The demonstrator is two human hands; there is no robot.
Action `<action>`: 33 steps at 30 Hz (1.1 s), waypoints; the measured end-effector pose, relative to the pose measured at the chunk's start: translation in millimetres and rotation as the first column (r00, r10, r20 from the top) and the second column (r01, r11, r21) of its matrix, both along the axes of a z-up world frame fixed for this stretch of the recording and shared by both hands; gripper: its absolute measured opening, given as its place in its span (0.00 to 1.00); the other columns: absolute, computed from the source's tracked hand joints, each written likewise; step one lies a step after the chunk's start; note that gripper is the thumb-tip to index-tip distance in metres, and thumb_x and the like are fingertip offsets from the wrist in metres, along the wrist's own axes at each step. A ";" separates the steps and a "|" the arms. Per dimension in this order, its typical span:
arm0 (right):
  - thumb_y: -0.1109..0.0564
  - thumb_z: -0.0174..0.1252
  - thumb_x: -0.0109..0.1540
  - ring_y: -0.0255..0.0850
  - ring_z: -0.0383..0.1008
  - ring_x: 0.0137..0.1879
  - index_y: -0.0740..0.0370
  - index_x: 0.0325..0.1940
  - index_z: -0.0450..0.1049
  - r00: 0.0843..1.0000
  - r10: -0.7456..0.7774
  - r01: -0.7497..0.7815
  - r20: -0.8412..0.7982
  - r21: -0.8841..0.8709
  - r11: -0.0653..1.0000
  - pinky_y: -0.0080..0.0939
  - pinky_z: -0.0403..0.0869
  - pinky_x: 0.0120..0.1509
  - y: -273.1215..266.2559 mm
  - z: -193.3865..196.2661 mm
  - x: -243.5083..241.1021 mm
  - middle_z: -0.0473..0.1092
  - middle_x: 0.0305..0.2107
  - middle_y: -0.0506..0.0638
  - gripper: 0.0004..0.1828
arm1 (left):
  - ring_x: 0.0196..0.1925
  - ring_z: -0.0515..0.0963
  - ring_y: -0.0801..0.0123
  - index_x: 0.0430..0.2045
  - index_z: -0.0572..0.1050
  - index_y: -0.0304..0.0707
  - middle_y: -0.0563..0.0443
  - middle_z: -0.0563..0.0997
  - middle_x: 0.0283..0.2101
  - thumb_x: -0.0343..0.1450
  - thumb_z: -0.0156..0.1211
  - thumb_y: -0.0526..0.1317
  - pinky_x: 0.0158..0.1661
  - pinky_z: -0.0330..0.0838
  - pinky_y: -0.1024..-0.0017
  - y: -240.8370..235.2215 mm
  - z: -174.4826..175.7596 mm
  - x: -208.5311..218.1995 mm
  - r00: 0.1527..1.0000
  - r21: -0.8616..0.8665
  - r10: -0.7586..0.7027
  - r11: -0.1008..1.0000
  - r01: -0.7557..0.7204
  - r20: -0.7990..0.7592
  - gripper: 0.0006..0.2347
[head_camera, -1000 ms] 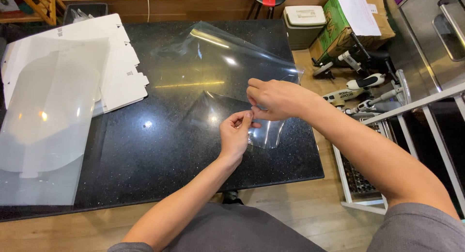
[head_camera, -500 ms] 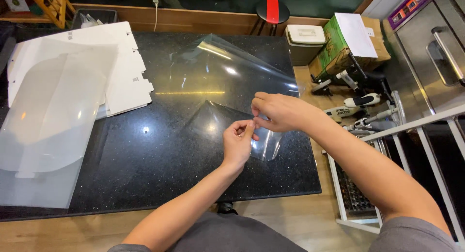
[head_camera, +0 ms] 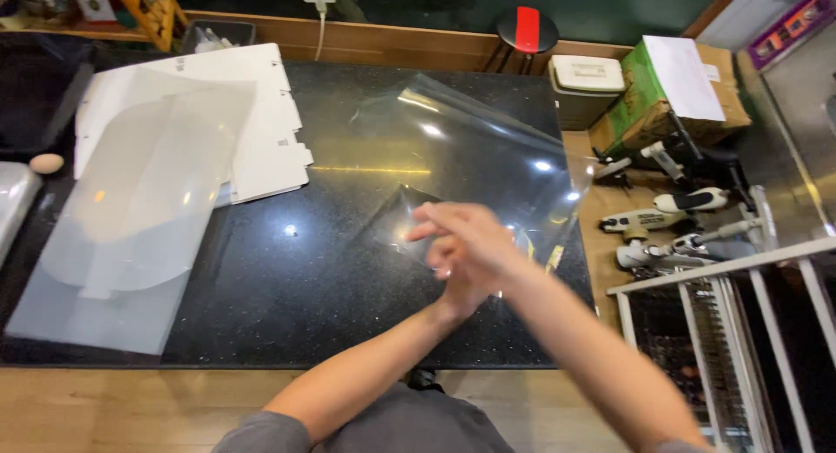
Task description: Assembling a transparent plastic cake box from flat sheets.
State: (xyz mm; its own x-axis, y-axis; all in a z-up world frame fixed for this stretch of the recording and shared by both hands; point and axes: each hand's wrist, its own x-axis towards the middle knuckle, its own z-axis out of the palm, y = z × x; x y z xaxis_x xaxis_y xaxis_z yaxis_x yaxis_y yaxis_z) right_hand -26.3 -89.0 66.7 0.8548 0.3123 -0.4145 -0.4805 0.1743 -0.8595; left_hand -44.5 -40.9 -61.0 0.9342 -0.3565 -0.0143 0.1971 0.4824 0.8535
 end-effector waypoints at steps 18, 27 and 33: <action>0.51 0.58 0.68 0.38 0.78 0.35 0.62 0.53 0.70 0.735 -0.678 0.625 0.007 0.379 0.683 0.35 0.78 0.38 82.9 -110.2 20.6 0.75 0.44 0.53 0.15 | 0.56 0.69 0.48 0.53 0.68 0.33 0.40 0.70 0.51 0.67 0.70 0.34 0.59 0.62 0.60 199.6 81.8 74.2 0.235 0.182 0.205 0.248 -0.951 0.950 0.22; 0.60 0.55 0.67 0.44 0.82 0.39 0.65 0.53 0.69 0.682 -0.717 0.584 0.146 0.481 0.654 0.36 0.81 0.41 80.2 -95.8 12.8 0.75 0.43 0.56 0.11 | 0.48 0.77 0.61 0.42 0.82 0.47 0.57 0.81 0.39 0.69 0.70 0.38 0.53 0.66 0.61 185.1 113.2 78.7 0.191 0.369 -0.386 0.467 -0.803 0.903 0.09; 0.62 0.54 0.69 0.40 0.80 0.33 0.68 0.50 0.71 0.608 -0.732 0.609 0.307 0.410 0.678 0.39 0.81 0.37 74.9 -102.7 19.4 0.76 0.39 0.55 0.07 | 0.44 0.74 0.61 0.37 0.82 0.51 0.55 0.77 0.37 0.66 0.71 0.43 0.50 0.60 0.57 157.5 122.7 67.5 0.236 0.413 -0.448 0.351 -0.841 0.862 0.09</action>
